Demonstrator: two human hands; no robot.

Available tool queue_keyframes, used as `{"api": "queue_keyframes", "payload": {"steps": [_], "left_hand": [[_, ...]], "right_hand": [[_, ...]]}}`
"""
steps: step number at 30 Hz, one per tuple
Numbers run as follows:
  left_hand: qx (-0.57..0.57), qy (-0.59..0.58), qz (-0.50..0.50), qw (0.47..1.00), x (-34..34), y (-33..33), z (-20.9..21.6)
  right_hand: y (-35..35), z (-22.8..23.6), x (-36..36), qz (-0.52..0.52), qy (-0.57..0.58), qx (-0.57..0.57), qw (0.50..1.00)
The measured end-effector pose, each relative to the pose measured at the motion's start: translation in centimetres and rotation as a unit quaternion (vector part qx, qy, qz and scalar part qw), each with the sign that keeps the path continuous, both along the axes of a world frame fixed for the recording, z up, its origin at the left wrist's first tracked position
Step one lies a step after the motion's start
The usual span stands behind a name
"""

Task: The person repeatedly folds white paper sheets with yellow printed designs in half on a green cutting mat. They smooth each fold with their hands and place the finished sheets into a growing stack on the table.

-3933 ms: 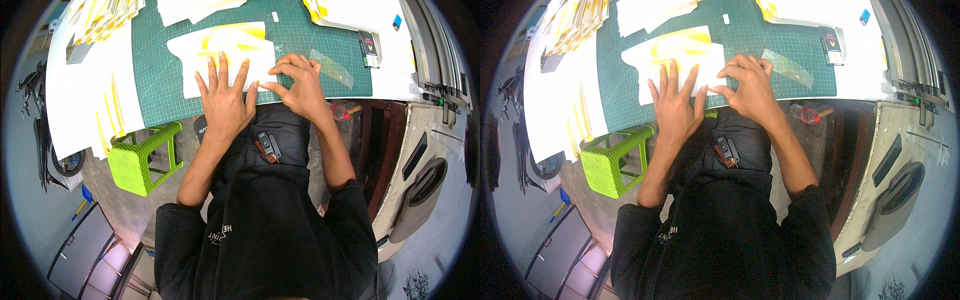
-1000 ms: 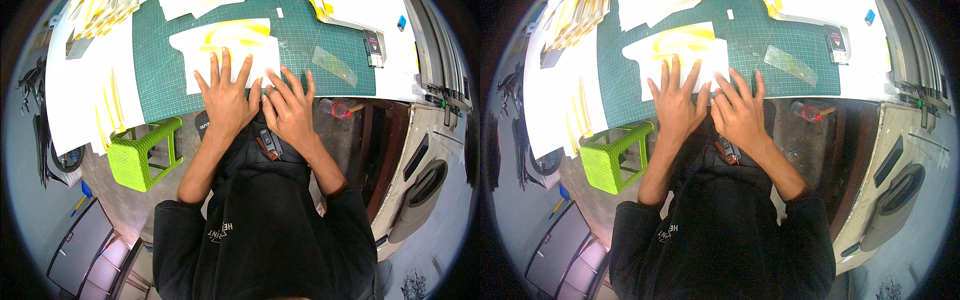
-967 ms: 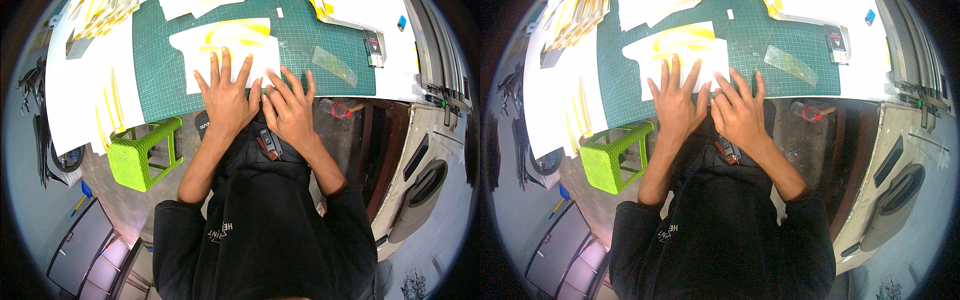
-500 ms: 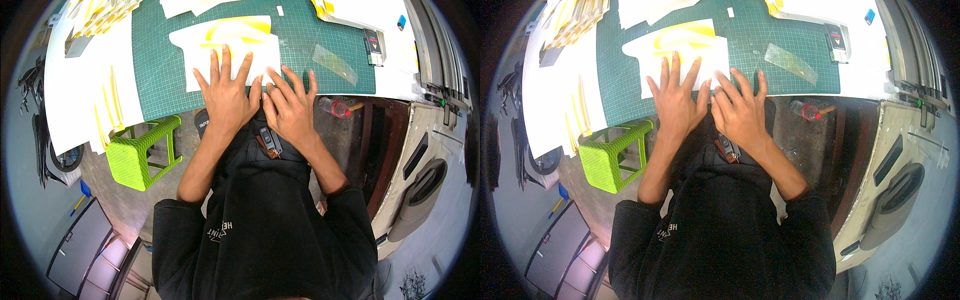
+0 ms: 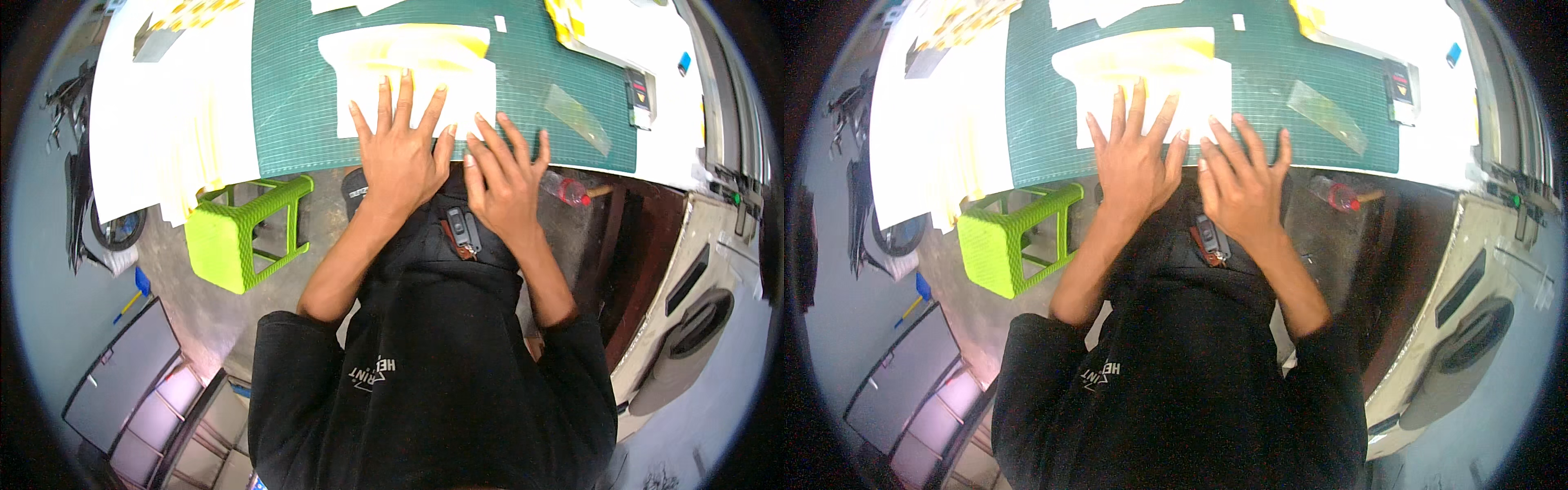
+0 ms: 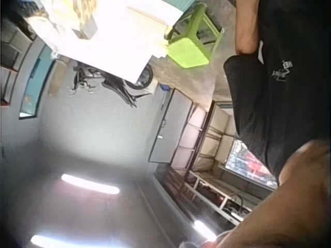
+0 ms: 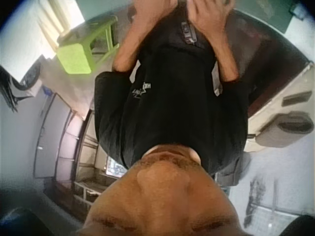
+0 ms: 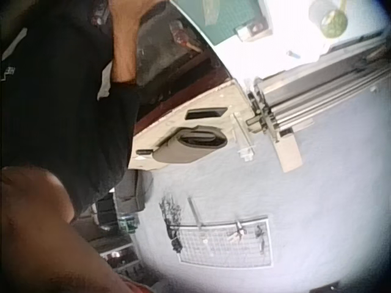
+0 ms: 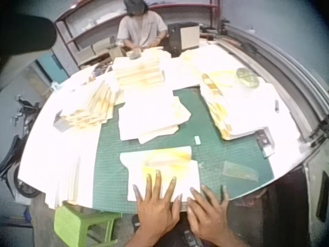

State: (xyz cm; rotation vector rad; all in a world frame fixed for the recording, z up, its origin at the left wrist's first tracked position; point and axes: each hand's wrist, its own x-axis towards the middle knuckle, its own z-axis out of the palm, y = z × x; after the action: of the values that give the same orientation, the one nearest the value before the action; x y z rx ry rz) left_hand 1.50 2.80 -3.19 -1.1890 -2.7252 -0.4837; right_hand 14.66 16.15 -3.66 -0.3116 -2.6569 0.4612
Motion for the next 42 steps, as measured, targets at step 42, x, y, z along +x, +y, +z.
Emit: {"api": "queue_keyframes", "payload": {"steps": [42], "left_hand": [[-0.038,-0.038,-0.131,0.990,-4.5,-1.4,1.5]], "right_hand": [[0.3,0.1,-0.1,0.019,-0.001,-0.007,1.000]]}}
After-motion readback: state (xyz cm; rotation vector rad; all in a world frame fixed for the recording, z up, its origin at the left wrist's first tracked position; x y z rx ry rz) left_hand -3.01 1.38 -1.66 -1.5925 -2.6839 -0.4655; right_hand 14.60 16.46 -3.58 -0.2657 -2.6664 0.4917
